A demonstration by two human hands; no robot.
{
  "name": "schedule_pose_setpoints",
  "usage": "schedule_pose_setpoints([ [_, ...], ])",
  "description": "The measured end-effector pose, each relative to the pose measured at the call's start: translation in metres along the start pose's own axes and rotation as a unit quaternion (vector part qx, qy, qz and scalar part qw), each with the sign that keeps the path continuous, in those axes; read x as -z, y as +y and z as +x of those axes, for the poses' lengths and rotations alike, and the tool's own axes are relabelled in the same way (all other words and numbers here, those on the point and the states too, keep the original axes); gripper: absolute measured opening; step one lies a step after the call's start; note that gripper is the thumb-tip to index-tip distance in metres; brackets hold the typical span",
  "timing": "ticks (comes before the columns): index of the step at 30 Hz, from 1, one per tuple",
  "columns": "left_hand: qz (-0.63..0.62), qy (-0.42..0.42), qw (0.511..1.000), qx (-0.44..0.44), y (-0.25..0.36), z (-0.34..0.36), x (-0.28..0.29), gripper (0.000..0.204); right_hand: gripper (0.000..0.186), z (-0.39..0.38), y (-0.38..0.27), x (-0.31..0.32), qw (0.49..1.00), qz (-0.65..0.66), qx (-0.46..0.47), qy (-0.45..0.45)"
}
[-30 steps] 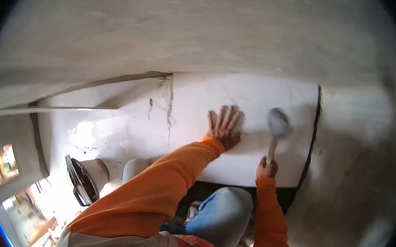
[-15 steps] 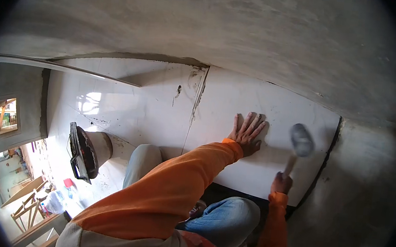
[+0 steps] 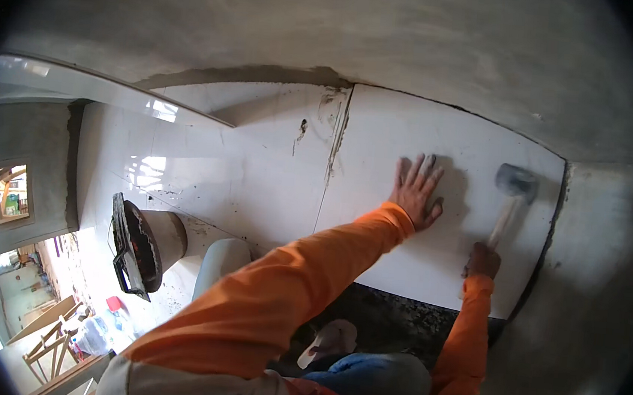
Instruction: The person lays floor tiles by spreading mortar with a trowel, placing a tile onto the mortar, and then tapping the tile with a rubber mallet to secure it.
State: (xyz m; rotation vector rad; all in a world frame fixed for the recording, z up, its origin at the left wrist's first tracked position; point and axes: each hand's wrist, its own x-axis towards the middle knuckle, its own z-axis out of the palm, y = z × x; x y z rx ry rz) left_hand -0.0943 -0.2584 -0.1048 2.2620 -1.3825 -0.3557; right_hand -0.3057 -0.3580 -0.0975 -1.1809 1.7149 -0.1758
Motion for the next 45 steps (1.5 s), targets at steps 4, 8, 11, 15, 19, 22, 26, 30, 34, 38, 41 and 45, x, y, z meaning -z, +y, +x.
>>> schedule_pose_setpoints([
  [4, 0.014, 0.079, 0.991, 0.106, -0.072, 0.026, 0.053, 0.035, 0.031, 0.005, 0.002, 0.019, 0.999, 0.024, 0.048, 0.010],
  [8, 0.047, -0.025, 0.997, 0.058, -0.161, 0.067, 0.092, 0.013, 0.028, -0.002, -0.004, 0.013, 0.998, 0.060, 0.007, 0.015],
  [11, 0.113, -0.044, 0.991, 0.053, -0.174, 0.073, 0.107, 0.013, 0.028, -0.009, -0.009, 0.007, 0.996, 0.085, 0.002, 0.011],
  [15, 0.161, -0.006, 0.986, 0.029, -0.175, 0.070, 0.108, 0.016, 0.027, -0.010, -0.005, 0.005, 0.997, 0.072, 0.014, 0.024],
  [19, 0.141, -0.004, 0.990, 0.012, -0.179, 0.063, 0.104, 0.017, 0.027, -0.011, -0.007, 0.007, 0.998, 0.056, -0.005, 0.026],
  [22, 0.157, -0.061, 0.986, 0.018, -0.172, 0.045, 0.111, 0.017, 0.026, -0.014, -0.008, 0.009, 0.998, 0.045, 0.004, 0.034],
  [26, 0.118, -0.075, 0.990, -0.033, -0.198, 0.010, 0.115, 0.016, 0.027, -0.020, -0.012, 0.002, 0.998, 0.021, 0.020, 0.051],
  [30, 0.094, -0.052, 0.993, -0.050, -0.175, -0.046, 0.108, 0.010, 0.030, -0.017, -0.007, 0.006, 0.995, -0.046, 0.029, 0.087],
  [34, 0.044, -0.049, 0.995, -0.079, -0.155, -0.098, 0.109, 0.010, 0.031, -0.013, -0.001, 0.006, 0.996, -0.025, 0.048, 0.073],
  [38, 0.008, -0.106, 0.994, -0.018, -0.129, -0.160, 0.113, 0.005, 0.030, -0.010, 0.006, 0.002, 0.997, -0.002, 0.053, 0.064],
  [41, 0.028, -0.113, 0.993, -0.007, -0.106, -0.208, 0.113, 0.006, 0.031, -0.020, 0.001, 0.005, 0.996, -0.012, 0.060, 0.070],
  [45, 0.066, -0.207, 0.974, 0.062, -0.057, -0.256, 0.119, 0.007, 0.034, -0.020, 0.004, 0.009, 0.995, -0.023, 0.061, 0.077],
])
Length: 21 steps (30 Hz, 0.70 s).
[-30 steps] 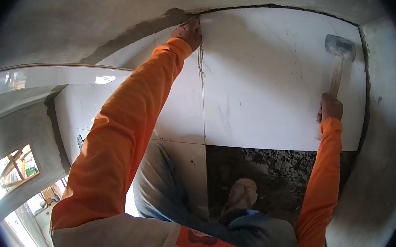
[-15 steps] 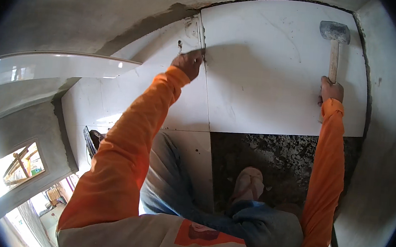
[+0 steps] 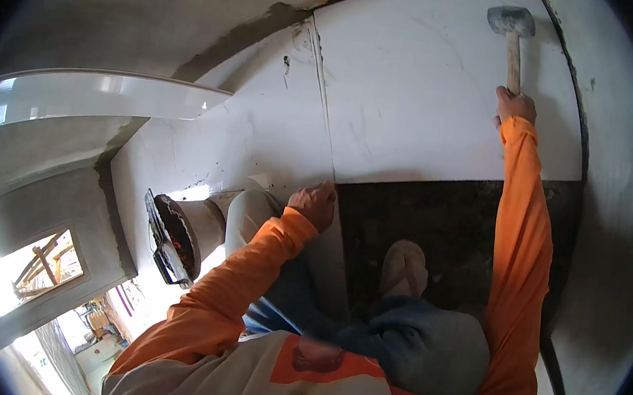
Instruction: The person lays floor tiles by spreading mortar with a trowel, placing a tile onto the mortar, and then tapping the tile with a rubber mallet to secure it.
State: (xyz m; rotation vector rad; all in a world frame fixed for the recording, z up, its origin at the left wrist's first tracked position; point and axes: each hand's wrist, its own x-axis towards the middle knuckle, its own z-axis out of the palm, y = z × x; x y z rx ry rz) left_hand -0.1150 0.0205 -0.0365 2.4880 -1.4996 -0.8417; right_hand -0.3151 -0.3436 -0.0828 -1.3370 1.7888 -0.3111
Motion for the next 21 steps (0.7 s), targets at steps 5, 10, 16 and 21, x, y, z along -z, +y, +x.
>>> schedule_pose_setpoints([
  [5, -0.027, -0.161, 0.986, -0.012, 0.071, -0.024, 0.031, 0.015, 0.034, 0.012, 0.010, -0.011, 0.999, 0.017, 0.023, 0.028],
  [10, -0.265, -0.276, 0.895, -0.230, 0.169, 0.005, 0.083, 0.029, 0.037, 0.007, 0.006, -0.001, 0.999, -0.015, 0.044, 0.026],
  [16, 0.061, -0.073, 0.929, -0.357, 0.207, -0.017, -0.103, 0.045, 0.036, 0.009, 0.001, 0.010, 0.999, 0.021, 0.027, -0.028],
  [21, -0.214, -0.288, 0.910, -0.207, 0.209, -0.050, -0.143, 0.053, 0.038, 0.005, 0.009, -0.004, 0.999, 0.002, 0.041, -0.021],
])
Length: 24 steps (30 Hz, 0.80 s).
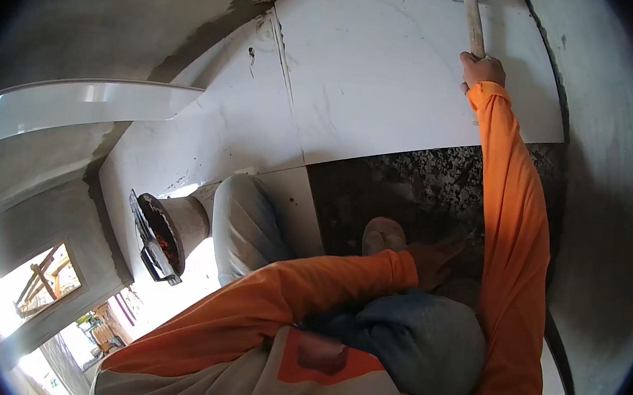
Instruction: The person lays floor tiles by spreading mortar with a trowel, placing a tile onto the mortar, and then tapping the tile with a rubber mallet to secure it.
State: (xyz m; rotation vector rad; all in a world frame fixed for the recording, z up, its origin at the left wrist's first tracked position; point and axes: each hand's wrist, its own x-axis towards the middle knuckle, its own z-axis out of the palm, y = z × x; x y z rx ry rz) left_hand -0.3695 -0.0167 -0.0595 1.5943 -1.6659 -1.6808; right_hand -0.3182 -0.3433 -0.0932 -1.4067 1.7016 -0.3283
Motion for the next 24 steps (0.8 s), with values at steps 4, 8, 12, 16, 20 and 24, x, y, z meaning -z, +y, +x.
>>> schedule_pose_setpoints([
  [4, -0.433, -0.170, 0.878, 0.118, -0.014, -0.016, -0.010, 0.050, 0.036, -0.006, -0.002, 0.008, 1.000, 0.025, 0.004, 0.011],
  [8, -0.687, -0.212, 0.669, 0.191, 0.015, -0.066, 0.033, 0.049, 0.034, -0.006, -0.005, 0.010, 1.000, 0.014, 0.003, 0.005],
  [12, -0.546, -0.109, 0.826, 0.082, 0.027, -0.095, 0.070, 0.044, 0.036, 0.000, -0.003, 0.005, 1.000, 0.022, -0.008, 0.012],
  [16, -0.464, 0.070, 0.881, -0.064, -0.010, -0.106, 0.120, 0.041, 0.042, -0.004, -0.011, -0.005, 1.000, 0.009, 0.013, 0.026],
  [20, 0.049, 0.356, 0.931, 0.065, -0.055, -0.032, 0.212, 0.050, 0.044, -0.052, -0.025, -0.013, 0.995, 0.094, 0.018, 0.038],
  [24, 0.294, 0.474, 0.823, 0.105, -0.129, 0.025, 0.277, 0.063, 0.040, -0.120, -0.041, -0.023, 0.975, 0.161, 0.153, 0.009],
])
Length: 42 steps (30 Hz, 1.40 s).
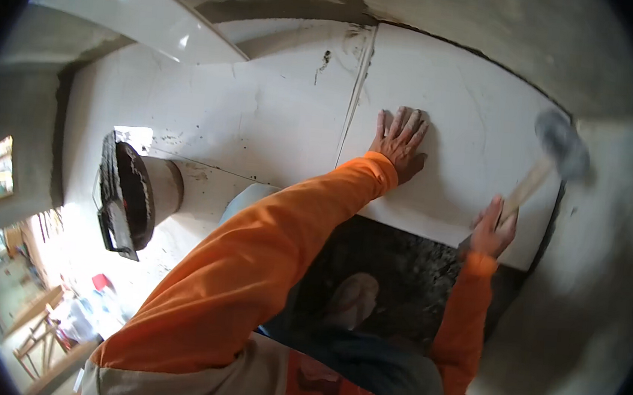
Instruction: The person lays floor tiles by spreading mortar with a trowel, placing a tile onto the mortar, and then tapping the tile with a rubber mallet to secure it.
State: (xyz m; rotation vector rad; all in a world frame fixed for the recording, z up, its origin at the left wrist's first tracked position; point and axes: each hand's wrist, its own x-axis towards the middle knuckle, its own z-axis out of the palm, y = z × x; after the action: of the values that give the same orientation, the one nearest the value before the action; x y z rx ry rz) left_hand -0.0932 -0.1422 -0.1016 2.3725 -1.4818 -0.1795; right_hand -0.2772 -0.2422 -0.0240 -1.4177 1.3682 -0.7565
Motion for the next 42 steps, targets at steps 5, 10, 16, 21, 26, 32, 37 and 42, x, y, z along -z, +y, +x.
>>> schedule_pose_setpoints([
  [5, -0.015, -0.048, 0.997, 0.063, 0.011, 0.027, -0.006, 0.068, 0.043, -0.008, 0.068, 0.033, 0.951, -0.286, -0.035, -0.111],
  [10, -0.036, -0.069, 0.987, 0.137, 0.003, 0.025, 0.001, 0.069, 0.048, -0.015, 0.036, 0.031, 0.963, -0.211, -0.148, -0.083],
  [16, -0.062, -0.084, 0.981, 0.165, 0.000, 0.031, 0.004, 0.070, 0.047, -0.001, 0.049, 0.037, 0.945, -0.277, -0.158, -0.067],
  [21, -0.073, -0.075, 0.980, 0.167, 0.000, 0.035, 0.003, 0.065, 0.049, 0.010, 0.067, 0.045, 0.868, -0.424, -0.144, -0.215],
  [26, -0.087, -0.065, 0.981, 0.163, 0.008, 0.040, 0.004, 0.064, 0.041, 0.016, 0.111, 0.070, 0.928, -0.347, -0.059, -0.122],
  [32, -0.072, -0.080, 0.977, 0.185, 0.000, 0.033, 0.004, 0.065, 0.032, 0.008, 0.020, 0.013, 0.965, -0.123, -0.205, -0.106],
  [37, -0.067, -0.091, 0.976, 0.186, 0.000, 0.036, 0.004, 0.066, 0.030, 0.021, 0.046, 0.022, 0.909, -0.332, -0.123, -0.219],
  [42, -0.061, -0.086, 0.978, 0.180, 0.003, 0.041, 0.005, 0.066, 0.037, 0.021, 0.063, 0.024, 0.887, -0.342, -0.160, -0.267],
])
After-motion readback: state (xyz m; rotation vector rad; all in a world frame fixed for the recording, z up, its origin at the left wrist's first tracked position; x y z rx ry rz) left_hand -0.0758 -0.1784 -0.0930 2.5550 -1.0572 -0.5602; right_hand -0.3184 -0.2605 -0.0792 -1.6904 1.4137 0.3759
